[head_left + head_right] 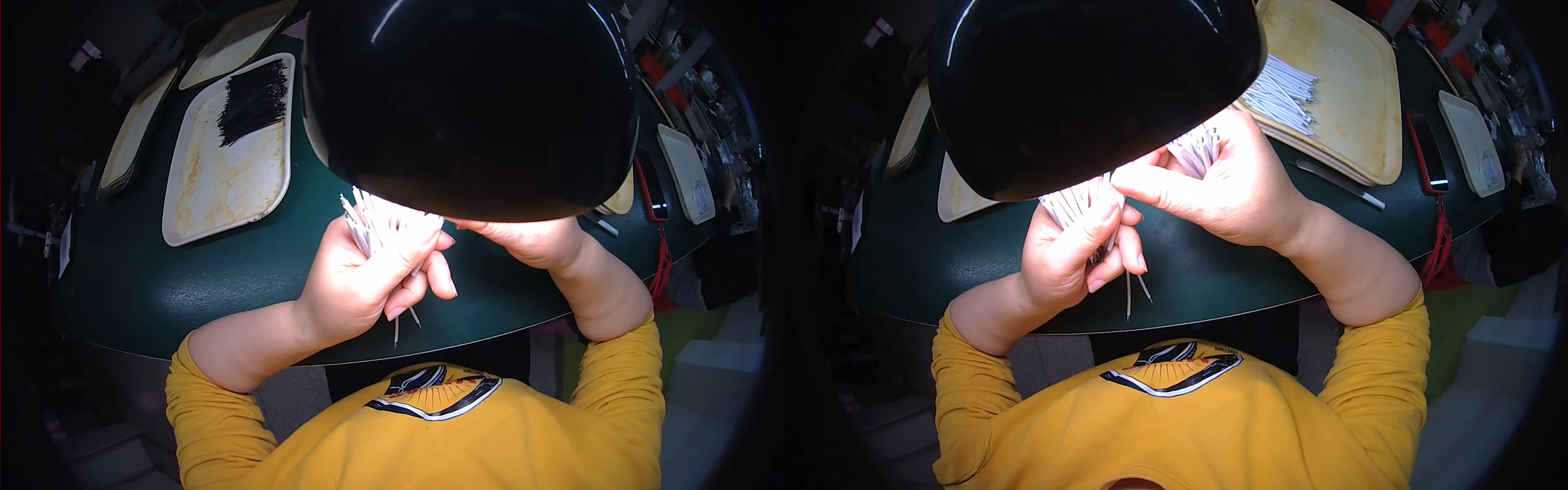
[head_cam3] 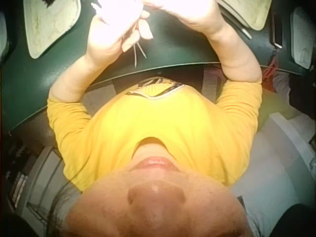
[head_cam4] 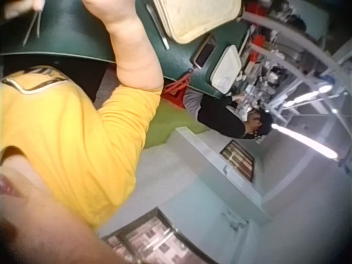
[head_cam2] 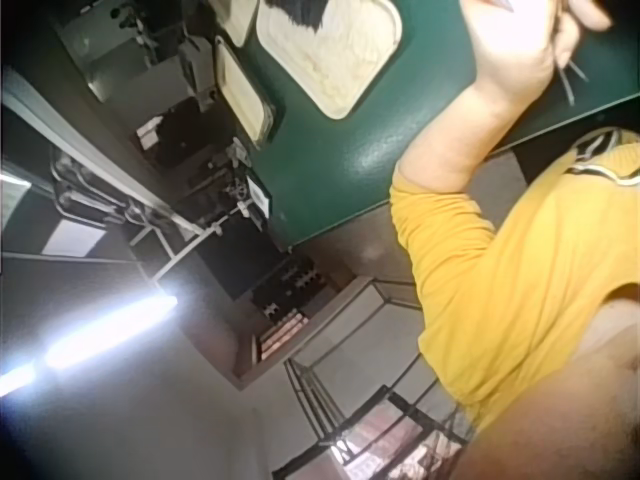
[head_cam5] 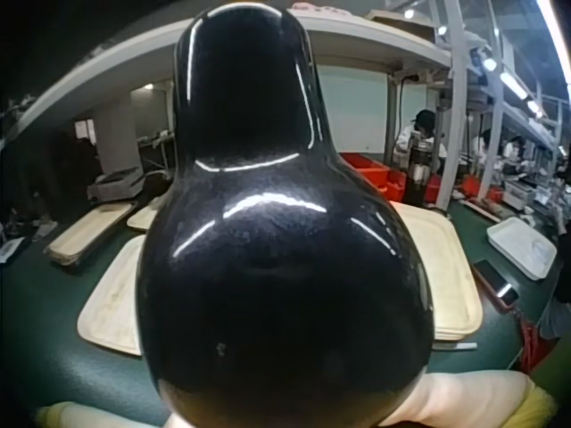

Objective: Assembling small white electronic components by hand and placing them into organized trays.

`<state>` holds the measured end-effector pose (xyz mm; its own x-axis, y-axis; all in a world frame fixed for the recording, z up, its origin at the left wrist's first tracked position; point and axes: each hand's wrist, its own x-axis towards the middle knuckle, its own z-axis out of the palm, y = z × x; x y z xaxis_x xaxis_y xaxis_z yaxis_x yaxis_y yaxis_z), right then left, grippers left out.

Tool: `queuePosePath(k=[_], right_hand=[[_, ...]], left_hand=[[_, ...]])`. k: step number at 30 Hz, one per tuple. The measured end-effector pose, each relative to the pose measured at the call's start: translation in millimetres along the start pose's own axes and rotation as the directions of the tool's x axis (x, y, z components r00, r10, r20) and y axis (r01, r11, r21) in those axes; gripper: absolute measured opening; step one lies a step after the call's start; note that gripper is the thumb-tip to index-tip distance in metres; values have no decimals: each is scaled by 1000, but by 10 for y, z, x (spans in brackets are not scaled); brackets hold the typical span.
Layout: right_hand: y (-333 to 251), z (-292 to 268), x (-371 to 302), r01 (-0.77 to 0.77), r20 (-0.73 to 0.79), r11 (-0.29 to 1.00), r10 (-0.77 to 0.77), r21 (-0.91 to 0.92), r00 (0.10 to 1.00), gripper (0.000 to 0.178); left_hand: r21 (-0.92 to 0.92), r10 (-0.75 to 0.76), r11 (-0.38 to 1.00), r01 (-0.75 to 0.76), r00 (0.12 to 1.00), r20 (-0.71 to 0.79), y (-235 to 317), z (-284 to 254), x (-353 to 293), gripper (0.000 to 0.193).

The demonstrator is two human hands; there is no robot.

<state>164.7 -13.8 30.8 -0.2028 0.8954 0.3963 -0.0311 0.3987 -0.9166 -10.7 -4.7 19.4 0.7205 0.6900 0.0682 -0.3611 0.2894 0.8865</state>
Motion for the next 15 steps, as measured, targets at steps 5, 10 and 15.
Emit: queuePosePath(k=[5,10,15], right_hand=[[20,-8,15,-17,22,999,16,44,1000,11],[-9,-23,4,-72,46,997,72,1,996,12],[-11,1,2,-49,35,996,47,77,998,12]], left_hand=[[108,41,993,-42,999,4,-17,-3,7,22],[98,17,995,-15,1000,-19,0,11,16,23],[93,5,996,-3,1000,-31,-21,13,22,26]])
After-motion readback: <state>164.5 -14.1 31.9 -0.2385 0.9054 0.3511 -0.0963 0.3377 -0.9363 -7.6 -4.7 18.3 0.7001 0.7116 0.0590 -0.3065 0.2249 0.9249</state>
